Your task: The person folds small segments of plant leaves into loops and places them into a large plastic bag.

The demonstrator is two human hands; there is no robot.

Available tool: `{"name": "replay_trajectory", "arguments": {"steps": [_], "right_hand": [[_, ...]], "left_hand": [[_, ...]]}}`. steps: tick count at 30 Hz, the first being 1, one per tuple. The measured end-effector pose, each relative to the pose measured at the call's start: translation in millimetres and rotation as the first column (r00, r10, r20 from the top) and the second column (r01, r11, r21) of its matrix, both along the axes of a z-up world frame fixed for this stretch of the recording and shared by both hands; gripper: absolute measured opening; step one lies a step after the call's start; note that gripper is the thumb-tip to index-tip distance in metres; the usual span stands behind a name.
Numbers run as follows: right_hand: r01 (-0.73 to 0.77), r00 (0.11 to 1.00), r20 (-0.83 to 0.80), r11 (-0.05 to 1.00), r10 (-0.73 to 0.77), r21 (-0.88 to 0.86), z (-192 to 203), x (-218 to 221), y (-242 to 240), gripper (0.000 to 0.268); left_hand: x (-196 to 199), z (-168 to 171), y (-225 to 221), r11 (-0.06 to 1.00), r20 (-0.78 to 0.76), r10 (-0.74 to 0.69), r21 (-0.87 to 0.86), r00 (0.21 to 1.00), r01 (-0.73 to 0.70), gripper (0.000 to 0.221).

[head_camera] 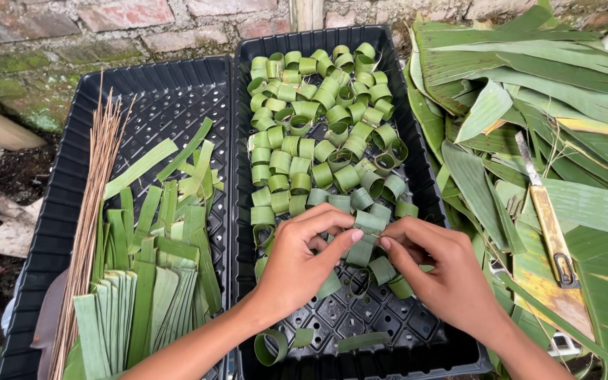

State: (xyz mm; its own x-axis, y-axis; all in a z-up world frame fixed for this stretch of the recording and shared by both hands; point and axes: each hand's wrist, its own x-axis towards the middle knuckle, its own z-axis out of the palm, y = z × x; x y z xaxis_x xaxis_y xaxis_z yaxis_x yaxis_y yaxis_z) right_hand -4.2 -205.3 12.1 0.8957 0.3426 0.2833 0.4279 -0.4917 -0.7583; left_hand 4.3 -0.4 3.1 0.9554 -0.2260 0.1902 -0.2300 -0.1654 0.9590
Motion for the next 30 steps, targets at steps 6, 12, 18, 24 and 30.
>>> {"name": "replay_trajectory", "arguments": {"steps": [6,12,18,24,30], "right_hand": [[0.028,1.000,0.010,0.999,-0.028,-0.018,3,7,3,0.018],[0.038,0.998,0.051,0.999,-0.037,-0.022,7,19,5,0.016],[0.062,0.997,0.050,0.997,-0.060,-0.042,7,30,6,0.017],[0.118,0.993,0.034,0.991,-0.116,-0.064,6,42,6,0.022],[0.060,0.998,0.042,0.993,-0.057,-0.100,0,50,5,0.021]], "left_hand": [[8,-9,-5,0.981,-0.107,-0.031,-0.196,0.994,0.010,0.010],[19,-7,-8,0.971,-0.103,-0.025,-0.237,0.994,0.000,0.009],[26,5,-5,0.976,-0.206,-0.057,-0.219,0.977,0.011,0.015],[28,3,-8,0.989,0.003,-0.046,-0.141,0.999,0.046,0.010],[35,1,-5,0.995,0.065,-0.021,-0.095,0.998,0.027,0.009]]}}
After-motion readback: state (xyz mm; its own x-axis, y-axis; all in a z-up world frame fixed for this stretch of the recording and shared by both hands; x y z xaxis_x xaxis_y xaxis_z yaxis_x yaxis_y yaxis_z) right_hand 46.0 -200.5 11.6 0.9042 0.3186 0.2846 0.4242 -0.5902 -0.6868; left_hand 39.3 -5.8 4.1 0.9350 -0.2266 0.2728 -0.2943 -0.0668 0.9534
